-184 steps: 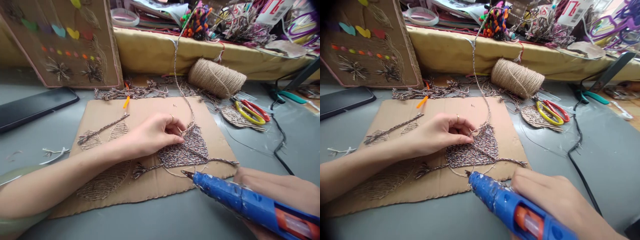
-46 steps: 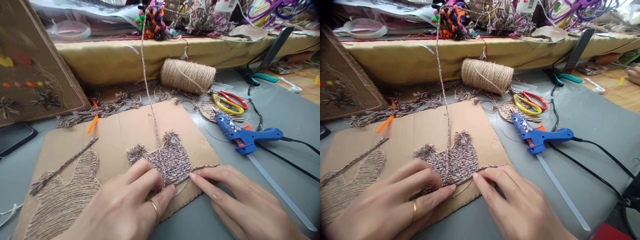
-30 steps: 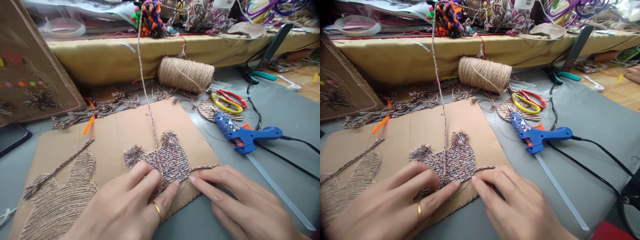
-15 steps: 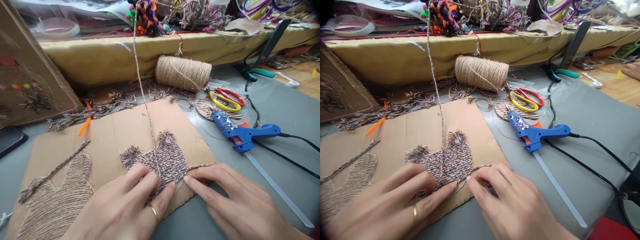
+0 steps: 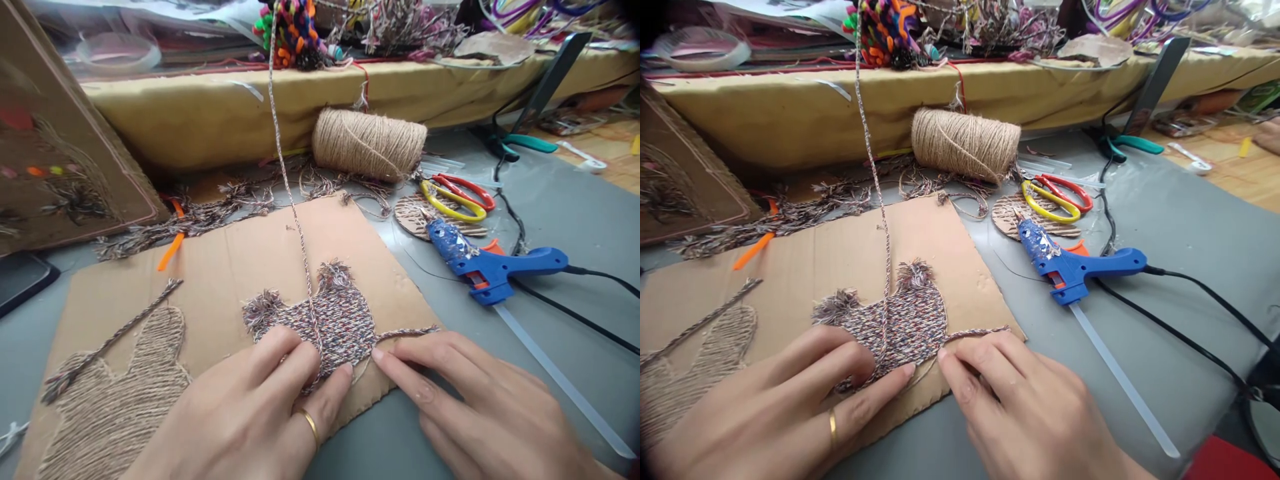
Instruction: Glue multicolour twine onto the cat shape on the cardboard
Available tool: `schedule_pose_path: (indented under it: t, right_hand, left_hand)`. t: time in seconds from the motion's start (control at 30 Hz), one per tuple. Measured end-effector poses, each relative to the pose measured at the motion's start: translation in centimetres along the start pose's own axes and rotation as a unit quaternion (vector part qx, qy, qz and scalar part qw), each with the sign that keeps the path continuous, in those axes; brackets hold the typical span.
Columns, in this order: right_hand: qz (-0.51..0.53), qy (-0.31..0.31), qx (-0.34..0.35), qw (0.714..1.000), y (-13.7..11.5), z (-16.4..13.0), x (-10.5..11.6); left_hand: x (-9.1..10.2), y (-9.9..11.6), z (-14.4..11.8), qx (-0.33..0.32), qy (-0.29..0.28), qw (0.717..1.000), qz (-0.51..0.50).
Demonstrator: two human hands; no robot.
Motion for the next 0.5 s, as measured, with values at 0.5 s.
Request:
schedule_pose_path:
  t: [0.5]
  right_hand:
    - [-0.03,-0.019,0.018,0.999,-0.49,-0.23,-0.53]
  left_hand:
    - [-0.5,0.15,-0.93,-0.031,-0.062,0.997,0.022]
Point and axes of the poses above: each hand's wrist, its own z-axis towards the middle knuckle, its own x-axis out of the back of the hand, y = z × x, the point moved 7 cm from there along z, towards the middle knuckle, and after that the axes turned 3 degrees about -y, right-handed, at the moved point
